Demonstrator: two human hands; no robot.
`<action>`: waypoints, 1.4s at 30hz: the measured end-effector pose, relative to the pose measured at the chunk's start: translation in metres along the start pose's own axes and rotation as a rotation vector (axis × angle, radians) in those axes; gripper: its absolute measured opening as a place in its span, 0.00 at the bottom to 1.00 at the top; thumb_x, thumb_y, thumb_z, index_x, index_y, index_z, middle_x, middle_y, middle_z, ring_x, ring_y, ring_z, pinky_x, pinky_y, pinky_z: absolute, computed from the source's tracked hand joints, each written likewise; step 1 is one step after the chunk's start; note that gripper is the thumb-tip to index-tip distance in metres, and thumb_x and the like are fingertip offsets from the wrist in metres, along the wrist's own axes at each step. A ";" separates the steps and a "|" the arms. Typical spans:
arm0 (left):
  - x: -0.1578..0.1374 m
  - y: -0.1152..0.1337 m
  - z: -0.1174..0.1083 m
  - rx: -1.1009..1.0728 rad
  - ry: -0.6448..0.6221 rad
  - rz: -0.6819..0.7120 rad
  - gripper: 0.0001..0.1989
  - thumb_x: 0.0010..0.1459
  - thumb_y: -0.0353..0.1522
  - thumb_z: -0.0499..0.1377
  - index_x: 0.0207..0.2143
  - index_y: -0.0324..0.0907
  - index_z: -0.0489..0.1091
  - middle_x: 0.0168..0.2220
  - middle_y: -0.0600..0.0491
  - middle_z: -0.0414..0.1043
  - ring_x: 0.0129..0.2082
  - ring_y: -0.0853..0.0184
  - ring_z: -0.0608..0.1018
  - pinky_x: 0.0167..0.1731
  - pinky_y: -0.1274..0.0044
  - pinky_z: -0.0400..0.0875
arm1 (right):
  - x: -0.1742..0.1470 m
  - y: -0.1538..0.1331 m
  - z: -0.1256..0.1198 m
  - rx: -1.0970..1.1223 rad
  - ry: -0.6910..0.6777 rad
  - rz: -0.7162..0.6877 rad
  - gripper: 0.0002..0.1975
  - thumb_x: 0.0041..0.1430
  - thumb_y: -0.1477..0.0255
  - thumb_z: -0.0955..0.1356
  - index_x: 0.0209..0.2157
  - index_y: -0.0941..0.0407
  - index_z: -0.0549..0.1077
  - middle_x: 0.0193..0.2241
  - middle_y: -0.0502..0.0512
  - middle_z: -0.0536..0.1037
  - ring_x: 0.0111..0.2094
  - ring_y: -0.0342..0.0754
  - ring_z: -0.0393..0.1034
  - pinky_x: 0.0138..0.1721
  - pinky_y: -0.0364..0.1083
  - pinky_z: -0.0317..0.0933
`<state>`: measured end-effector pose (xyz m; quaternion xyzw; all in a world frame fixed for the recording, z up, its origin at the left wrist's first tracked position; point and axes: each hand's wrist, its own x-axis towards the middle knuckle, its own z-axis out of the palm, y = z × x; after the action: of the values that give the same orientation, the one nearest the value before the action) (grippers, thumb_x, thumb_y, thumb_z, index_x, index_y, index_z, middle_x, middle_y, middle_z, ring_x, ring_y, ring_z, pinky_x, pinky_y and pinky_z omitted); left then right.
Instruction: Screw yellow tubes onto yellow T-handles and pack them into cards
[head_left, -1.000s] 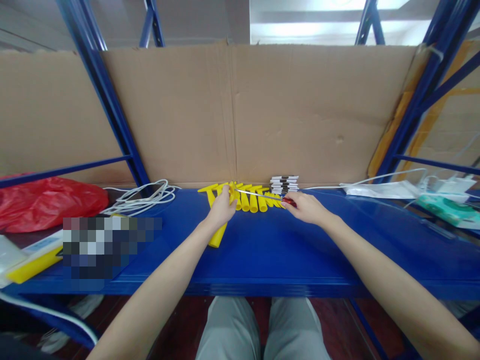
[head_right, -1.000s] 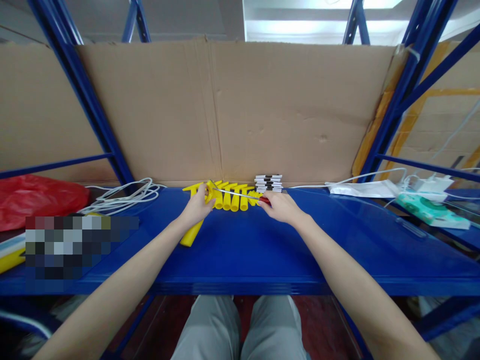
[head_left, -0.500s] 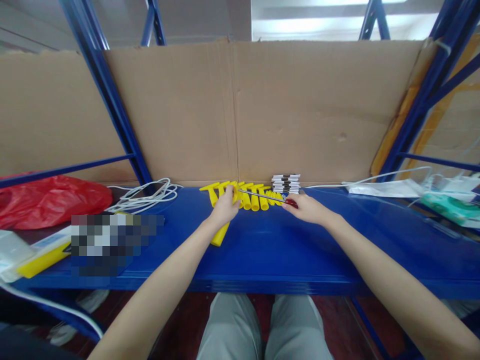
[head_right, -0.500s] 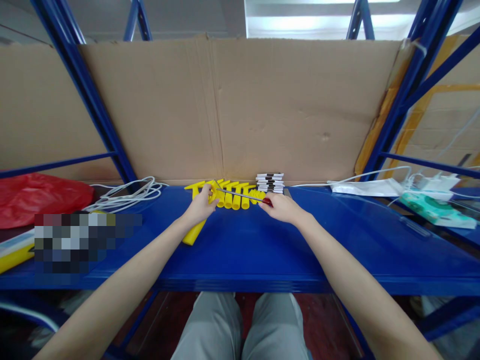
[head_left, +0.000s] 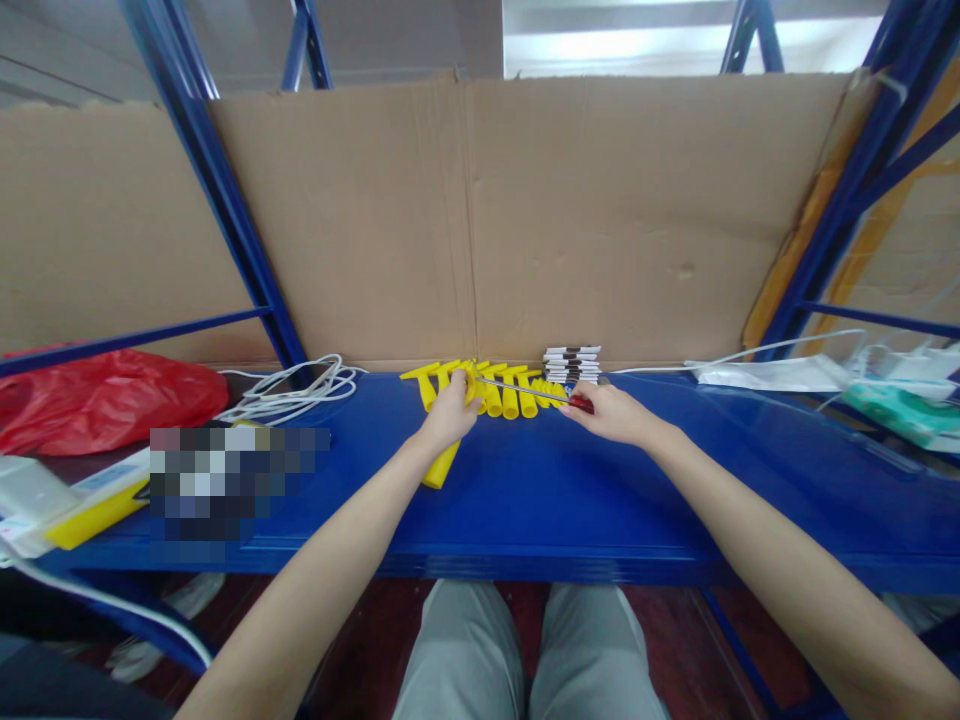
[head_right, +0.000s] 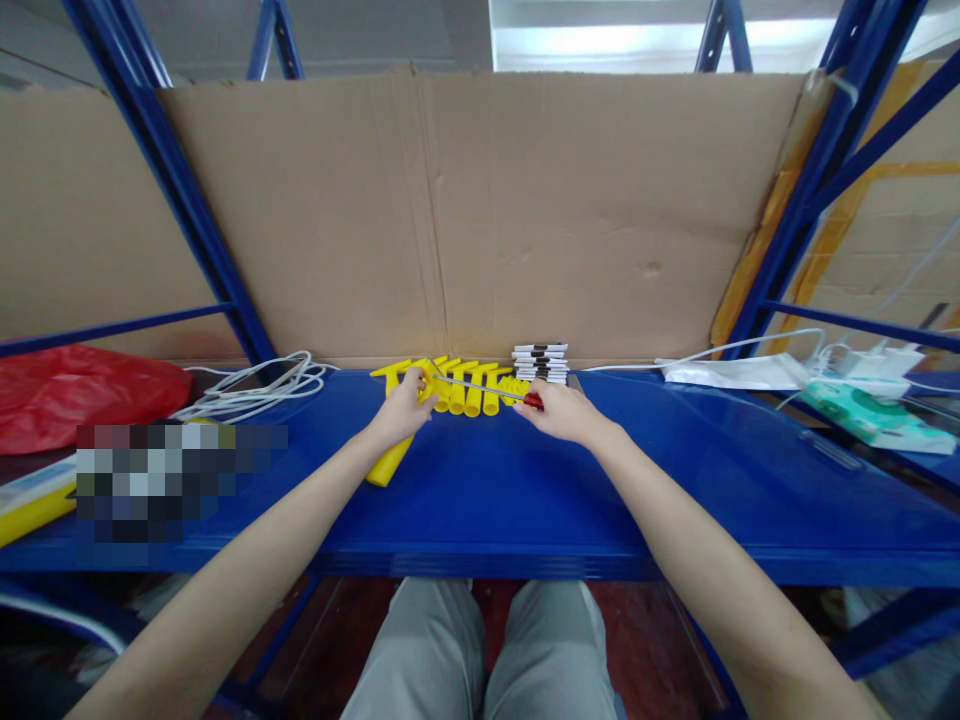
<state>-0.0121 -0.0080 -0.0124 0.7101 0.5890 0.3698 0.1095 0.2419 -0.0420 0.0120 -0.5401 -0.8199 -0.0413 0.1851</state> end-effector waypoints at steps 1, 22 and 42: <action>0.000 0.001 0.000 0.006 -0.004 -0.008 0.14 0.54 0.29 0.55 0.43 0.41 0.56 0.42 0.46 0.68 0.34 0.65 0.76 0.33 0.72 0.71 | 0.000 0.000 0.000 0.010 -0.016 -0.010 0.10 0.59 0.65 0.62 0.31 0.56 0.68 0.26 0.56 0.76 0.26 0.46 0.69 0.26 0.42 0.54; -0.002 0.006 -0.004 -0.022 0.016 0.017 0.12 0.53 0.28 0.55 0.41 0.41 0.58 0.39 0.49 0.68 0.35 0.65 0.76 0.35 0.72 0.71 | 0.002 0.006 0.003 0.028 0.005 -0.003 0.06 0.56 0.68 0.64 0.28 0.56 0.66 0.26 0.55 0.75 0.26 0.46 0.67 0.26 0.43 0.54; -0.003 0.005 -0.005 0.008 -0.009 0.029 0.12 0.53 0.27 0.54 0.40 0.43 0.56 0.38 0.50 0.67 0.33 0.66 0.75 0.32 0.75 0.70 | -0.001 0.010 0.005 0.131 -0.047 -0.027 0.08 0.53 0.67 0.66 0.27 0.56 0.65 0.24 0.53 0.74 0.24 0.45 0.65 0.25 0.42 0.53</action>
<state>-0.0115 -0.0139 -0.0071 0.7207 0.5797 0.3658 0.1037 0.2500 -0.0370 0.0054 -0.5166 -0.8321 0.0226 0.2004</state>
